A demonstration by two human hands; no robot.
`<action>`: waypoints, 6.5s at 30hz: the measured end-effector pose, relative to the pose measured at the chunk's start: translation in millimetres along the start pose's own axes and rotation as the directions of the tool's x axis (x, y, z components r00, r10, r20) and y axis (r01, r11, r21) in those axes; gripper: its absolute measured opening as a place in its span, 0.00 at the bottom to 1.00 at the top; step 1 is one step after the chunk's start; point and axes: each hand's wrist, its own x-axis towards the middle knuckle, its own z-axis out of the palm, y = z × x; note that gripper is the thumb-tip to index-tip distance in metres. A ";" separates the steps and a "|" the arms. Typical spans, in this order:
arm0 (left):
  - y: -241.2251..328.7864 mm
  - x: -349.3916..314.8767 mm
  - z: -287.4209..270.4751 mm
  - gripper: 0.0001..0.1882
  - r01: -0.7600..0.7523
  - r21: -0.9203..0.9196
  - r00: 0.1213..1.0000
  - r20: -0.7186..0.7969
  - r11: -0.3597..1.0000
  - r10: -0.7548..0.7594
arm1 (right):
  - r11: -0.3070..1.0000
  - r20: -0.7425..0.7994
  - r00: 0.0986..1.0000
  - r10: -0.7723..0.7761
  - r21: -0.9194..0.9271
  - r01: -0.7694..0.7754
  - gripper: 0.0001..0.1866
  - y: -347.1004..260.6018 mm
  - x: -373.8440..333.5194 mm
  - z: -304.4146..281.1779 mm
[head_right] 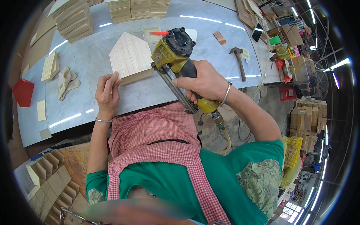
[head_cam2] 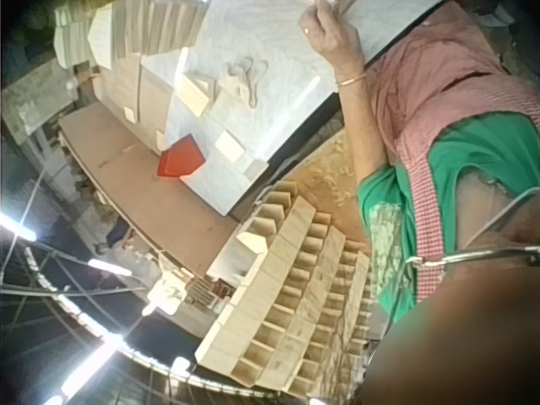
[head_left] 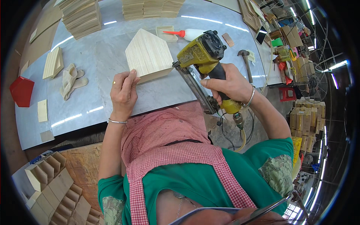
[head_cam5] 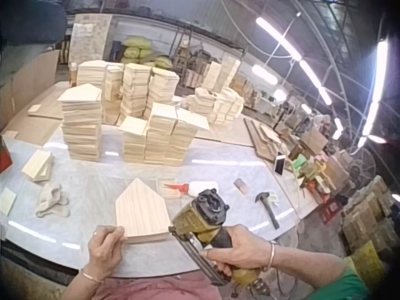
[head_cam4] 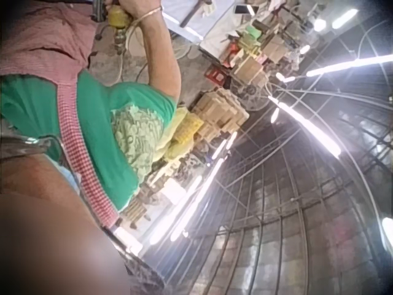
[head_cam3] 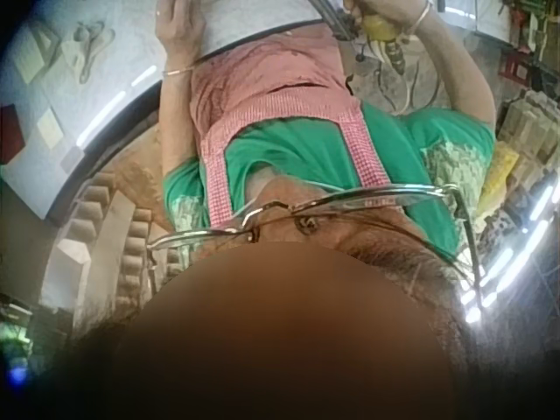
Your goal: The person assembles wooden birdhouses from wooden boards by applying wood glue with a glue bottle and then securing the pieces with a nail gun.
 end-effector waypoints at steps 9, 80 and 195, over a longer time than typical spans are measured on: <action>1.7 -0.7 0.3 0.15 -0.008 -0.024 1.000 -0.017 1.000 0.008 | 1.000 0.033 0.999 -0.019 0.001 0.019 0.17 -18.8 -8.1 14.7; -22.0 -7.6 -16.2 0.29 0.082 -0.321 0.990 0.132 0.943 -0.041 | 0.994 0.150 0.989 -0.005 -0.107 0.022 0.17 -55.2 14.6 64.9; 18.6 -24.0 7.6 0.17 0.202 -0.455 0.975 0.173 0.867 -0.137 | 0.992 0.036 0.994 0.100 -0.083 -0.097 0.16 -21.2 -26.9 52.3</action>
